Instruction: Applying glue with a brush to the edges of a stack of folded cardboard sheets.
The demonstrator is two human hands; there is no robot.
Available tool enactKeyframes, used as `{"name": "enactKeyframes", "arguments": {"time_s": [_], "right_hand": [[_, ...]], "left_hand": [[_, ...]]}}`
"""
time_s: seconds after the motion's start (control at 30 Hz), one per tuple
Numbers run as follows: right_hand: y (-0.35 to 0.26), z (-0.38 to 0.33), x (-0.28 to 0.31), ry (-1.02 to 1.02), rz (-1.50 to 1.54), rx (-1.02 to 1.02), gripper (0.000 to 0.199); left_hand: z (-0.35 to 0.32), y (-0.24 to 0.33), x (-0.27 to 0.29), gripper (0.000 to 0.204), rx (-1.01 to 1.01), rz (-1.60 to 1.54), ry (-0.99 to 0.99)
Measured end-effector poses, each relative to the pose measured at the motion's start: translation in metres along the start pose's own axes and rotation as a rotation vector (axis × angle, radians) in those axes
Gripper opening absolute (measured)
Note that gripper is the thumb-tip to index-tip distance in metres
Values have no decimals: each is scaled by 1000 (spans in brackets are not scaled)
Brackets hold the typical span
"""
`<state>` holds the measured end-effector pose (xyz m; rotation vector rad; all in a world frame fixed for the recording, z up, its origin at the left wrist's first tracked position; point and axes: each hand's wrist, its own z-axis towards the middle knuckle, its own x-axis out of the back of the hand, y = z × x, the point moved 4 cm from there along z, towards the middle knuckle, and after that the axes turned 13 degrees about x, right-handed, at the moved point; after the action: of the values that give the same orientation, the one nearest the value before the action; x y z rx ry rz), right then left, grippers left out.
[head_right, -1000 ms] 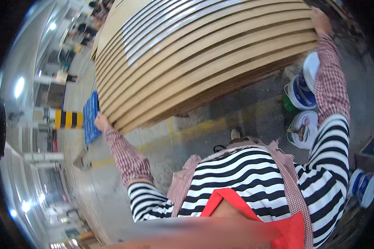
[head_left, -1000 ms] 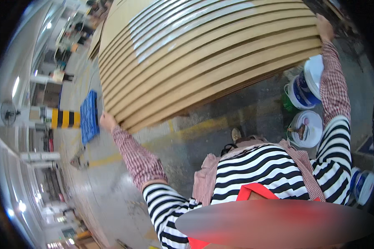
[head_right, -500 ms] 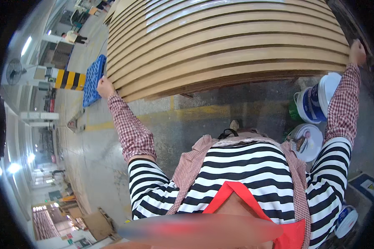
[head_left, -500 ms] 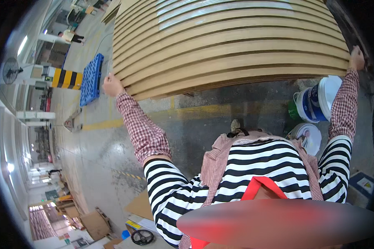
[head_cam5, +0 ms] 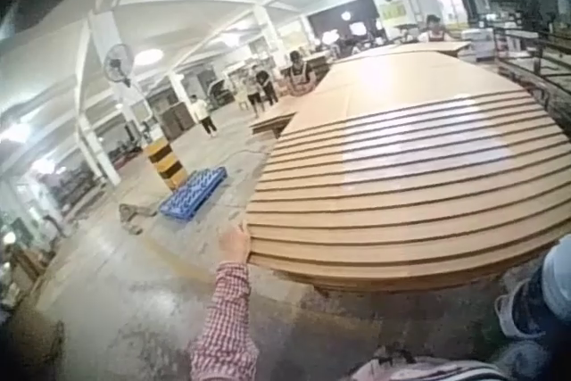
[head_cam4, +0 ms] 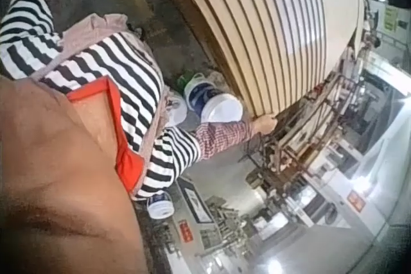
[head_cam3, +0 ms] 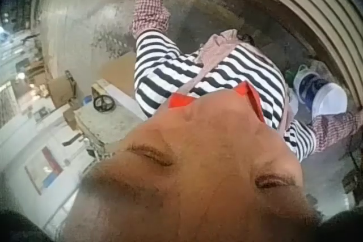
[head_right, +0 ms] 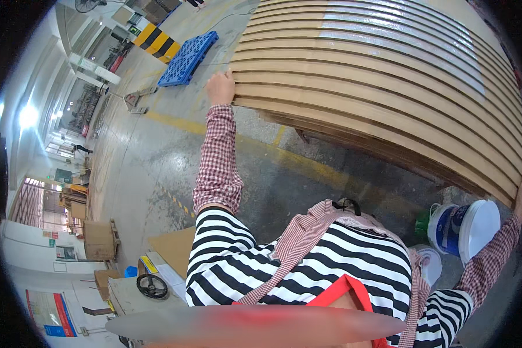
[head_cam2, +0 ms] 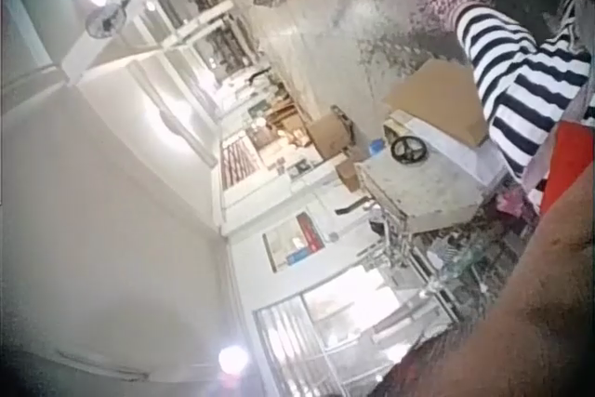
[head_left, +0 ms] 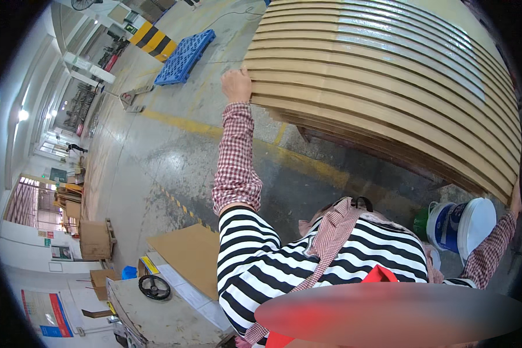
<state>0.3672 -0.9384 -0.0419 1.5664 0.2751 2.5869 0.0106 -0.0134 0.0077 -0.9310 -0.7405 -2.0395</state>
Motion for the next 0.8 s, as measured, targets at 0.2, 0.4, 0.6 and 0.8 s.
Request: {"name": "enactKeyframes", "arguments": {"time_s": [0.2,0.4,0.6,0.8], "right_hand": [[-9,24,4,-206,-31,94,51],[9,21,11,-195,91,74,60],[-14,3,25,-100,834,-3,64],[21,-17,35,129,905,-244,56]], "left_hand": [[30,-35,-22,46,5,-85,-266],[40,-48,-38,54,361,-561,-691],[35,-54,-31,42,515,-917,-557],[38,-55,-13,41,435,-984,-238]]}}
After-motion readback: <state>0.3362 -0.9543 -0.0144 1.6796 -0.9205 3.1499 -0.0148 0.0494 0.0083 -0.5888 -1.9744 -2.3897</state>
